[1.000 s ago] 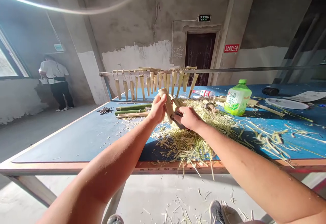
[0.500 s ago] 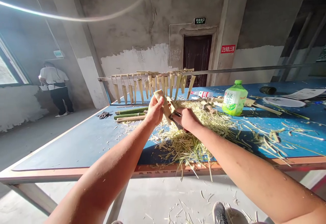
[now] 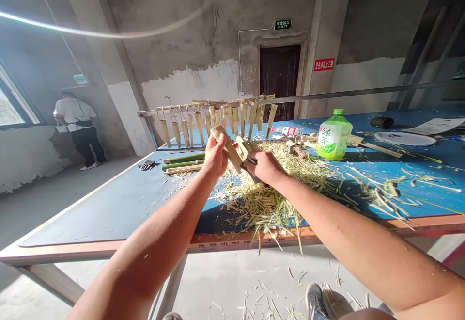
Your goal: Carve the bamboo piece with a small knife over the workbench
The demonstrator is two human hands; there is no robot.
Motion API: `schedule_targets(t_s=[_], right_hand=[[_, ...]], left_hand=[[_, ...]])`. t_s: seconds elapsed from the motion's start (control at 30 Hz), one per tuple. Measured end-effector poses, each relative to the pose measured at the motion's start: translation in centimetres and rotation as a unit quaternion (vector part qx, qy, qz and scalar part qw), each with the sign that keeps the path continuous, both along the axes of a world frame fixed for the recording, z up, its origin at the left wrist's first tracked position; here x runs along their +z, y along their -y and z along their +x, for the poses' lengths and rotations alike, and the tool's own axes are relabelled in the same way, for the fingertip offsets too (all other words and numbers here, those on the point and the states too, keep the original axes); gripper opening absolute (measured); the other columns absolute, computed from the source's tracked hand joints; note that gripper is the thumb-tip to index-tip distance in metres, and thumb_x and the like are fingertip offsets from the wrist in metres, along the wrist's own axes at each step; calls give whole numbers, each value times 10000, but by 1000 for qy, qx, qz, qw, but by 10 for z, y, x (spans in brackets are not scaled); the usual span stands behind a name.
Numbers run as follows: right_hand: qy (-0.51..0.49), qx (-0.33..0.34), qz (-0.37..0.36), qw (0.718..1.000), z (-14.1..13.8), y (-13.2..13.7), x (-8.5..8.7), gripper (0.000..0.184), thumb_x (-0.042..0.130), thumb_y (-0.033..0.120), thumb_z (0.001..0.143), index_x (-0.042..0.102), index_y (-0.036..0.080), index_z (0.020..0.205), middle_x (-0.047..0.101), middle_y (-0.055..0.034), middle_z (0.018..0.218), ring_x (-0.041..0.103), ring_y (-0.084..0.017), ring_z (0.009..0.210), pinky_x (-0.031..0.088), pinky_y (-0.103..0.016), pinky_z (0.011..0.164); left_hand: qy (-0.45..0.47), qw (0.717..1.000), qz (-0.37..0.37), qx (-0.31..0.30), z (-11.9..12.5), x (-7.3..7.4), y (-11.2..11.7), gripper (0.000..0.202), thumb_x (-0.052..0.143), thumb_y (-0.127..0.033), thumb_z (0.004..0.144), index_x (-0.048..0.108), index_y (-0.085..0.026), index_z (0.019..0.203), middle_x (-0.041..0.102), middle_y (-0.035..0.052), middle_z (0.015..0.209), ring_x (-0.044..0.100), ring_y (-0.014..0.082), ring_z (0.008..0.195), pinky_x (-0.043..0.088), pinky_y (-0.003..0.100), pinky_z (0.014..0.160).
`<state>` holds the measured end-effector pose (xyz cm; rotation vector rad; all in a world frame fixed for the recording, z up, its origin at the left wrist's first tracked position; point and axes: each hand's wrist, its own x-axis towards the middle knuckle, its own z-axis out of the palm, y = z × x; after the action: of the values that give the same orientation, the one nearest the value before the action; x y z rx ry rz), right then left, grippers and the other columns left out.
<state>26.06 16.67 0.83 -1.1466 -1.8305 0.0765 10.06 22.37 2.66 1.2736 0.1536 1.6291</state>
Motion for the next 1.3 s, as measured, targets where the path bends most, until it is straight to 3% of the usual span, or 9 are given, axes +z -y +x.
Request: schedule_targets(t_s=[0.13,0.3,0.4,0.53,0.77,1.0,1.13,1.3], right_hand=[[-55,-34,48,997,-1,1,1,254,591,284,800,464,212,593,481,27,538,424,-113,523,277,-249,508],[40,-12,-24,999,-1,0,-1,232,617,327,798,523,205,625,520,13,562,423,-122,527,274,-262,518],[11,-45,16,999,0,0,0,263,600,284,790,456,215,581,461,31,534,401,-114,524,264,-261,519],[-36,-31,74,996,-1,0,2,283,569,241,794,391,223,575,428,42,530,387,-105,527,266,-255,516],[-44,27,-27,998,0,4,0,201,580,357,854,590,187,747,593,-6,614,495,-125,525,312,-248,487],[-51,-55,13,997,2,3,1,185,609,282,819,551,204,662,562,-12,547,469,-127,490,268,-261,476],[-52,-48,39,997,1,1,0,245,600,317,832,496,213,636,537,2,536,479,-131,508,273,-261,499],[10,-35,7,999,2,4,1,241,595,344,841,555,204,648,549,1,561,463,-130,510,266,-270,518]], left_hand=[[2,1000,-10,-5,-1,-1,-1,401,830,-455,723,561,-221,906,539,-26,797,568,111,715,565,341,799],[1,1000,-5,-12,0,-2,-3,360,803,-453,759,572,-223,912,557,-15,820,586,118,736,557,330,797],[-9,1000,-12,6,-3,-3,-7,379,800,-475,752,569,-215,902,561,-15,807,587,118,722,553,330,792],[-26,1000,-13,5,-3,-4,-8,404,800,-498,743,578,-207,914,570,-9,805,591,126,724,552,328,766],[-25,999,-13,-46,8,-1,6,400,823,-459,733,564,-218,921,584,-9,827,606,138,762,559,361,807],[12,1000,-11,-19,2,-1,-3,387,834,-414,734,535,-228,895,543,-36,790,560,103,724,550,307,777],[-4,999,-21,-34,5,-4,0,410,832,-437,729,534,-230,919,548,-26,801,583,124,768,545,307,777],[-1,999,-24,-30,6,-1,3,383,805,-454,756,539,-231,918,545,-20,811,579,132,766,552,336,788]])
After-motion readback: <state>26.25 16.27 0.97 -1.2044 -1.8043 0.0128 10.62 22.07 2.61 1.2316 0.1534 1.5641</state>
